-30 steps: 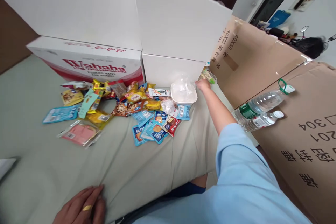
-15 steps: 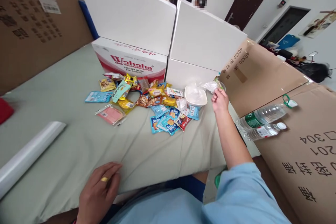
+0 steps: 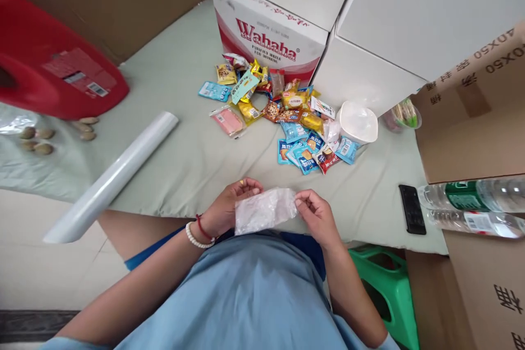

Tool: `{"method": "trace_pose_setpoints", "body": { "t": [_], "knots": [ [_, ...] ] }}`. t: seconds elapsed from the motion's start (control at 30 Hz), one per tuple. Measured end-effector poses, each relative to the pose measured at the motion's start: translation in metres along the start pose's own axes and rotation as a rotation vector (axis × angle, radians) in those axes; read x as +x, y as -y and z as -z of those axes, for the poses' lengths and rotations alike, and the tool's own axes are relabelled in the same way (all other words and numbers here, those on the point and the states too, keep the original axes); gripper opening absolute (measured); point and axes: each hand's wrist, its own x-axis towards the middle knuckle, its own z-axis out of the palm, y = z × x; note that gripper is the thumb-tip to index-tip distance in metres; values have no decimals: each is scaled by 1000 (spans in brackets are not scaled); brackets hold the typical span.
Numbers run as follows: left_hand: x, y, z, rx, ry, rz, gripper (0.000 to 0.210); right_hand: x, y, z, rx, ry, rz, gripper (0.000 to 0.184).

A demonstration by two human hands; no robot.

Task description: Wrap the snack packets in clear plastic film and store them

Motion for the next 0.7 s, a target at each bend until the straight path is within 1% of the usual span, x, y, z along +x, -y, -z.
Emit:
{"method": "trace_pose_setpoints", "body": {
  "t": [0.1, 0.17, 0.2, 0.27, 0.33, 0.37, 0.47, 0.5, 0.57, 0.6, 0.63, 0.67, 0.7],
  "knots": [
    [-6, 3, -2, 17, 118, 91, 51, 8, -1, 9, -72, -1, 41, 27],
    [-10, 5, -3, 9, 188, 120, 54, 13, 1, 12, -175, -15, 121, 23],
    [-11, 5, -2, -3, 202, 133, 56, 16, 3, 12, -239, -33, 173, 21],
    [-14, 4, 0, -10, 190, 158, 60, 21, 4, 11, -352, -77, 276, 17],
    [-17, 1, 2, 64, 184, 149, 58, 25, 4, 10, -398, -108, 335, 15],
    [-18, -1, 3, 125, 184, 128, 56, 26, 3, 9, -392, -109, 340, 15],
    [-20, -4, 3, 336, 155, 7, 48, 28, -1, 3, -277, -117, 286, 17],
    [-20, -3, 1, 426, 115, -57, 45, 28, -1, 0, -208, -146, 247, 20],
    [-19, 0, -1, 661, -4, -222, 36, 27, -2, -8, -34, -201, 126, 31],
    [-18, 2, -3, 791, -63, -312, 31, 26, -1, -13, 53, -195, 46, 38],
    [-18, 4, -4, 910, -110, -396, 26, 25, 0, -17, 125, -160, -32, 45],
    [-17, 7, -4, 1008, -137, -465, 22, 24, 1, -22, 175, -110, -98, 49],
    [-17, 10, -4, 1084, -138, -515, 20, 24, 1, -27, 200, -60, -142, 51]
  ]
}}
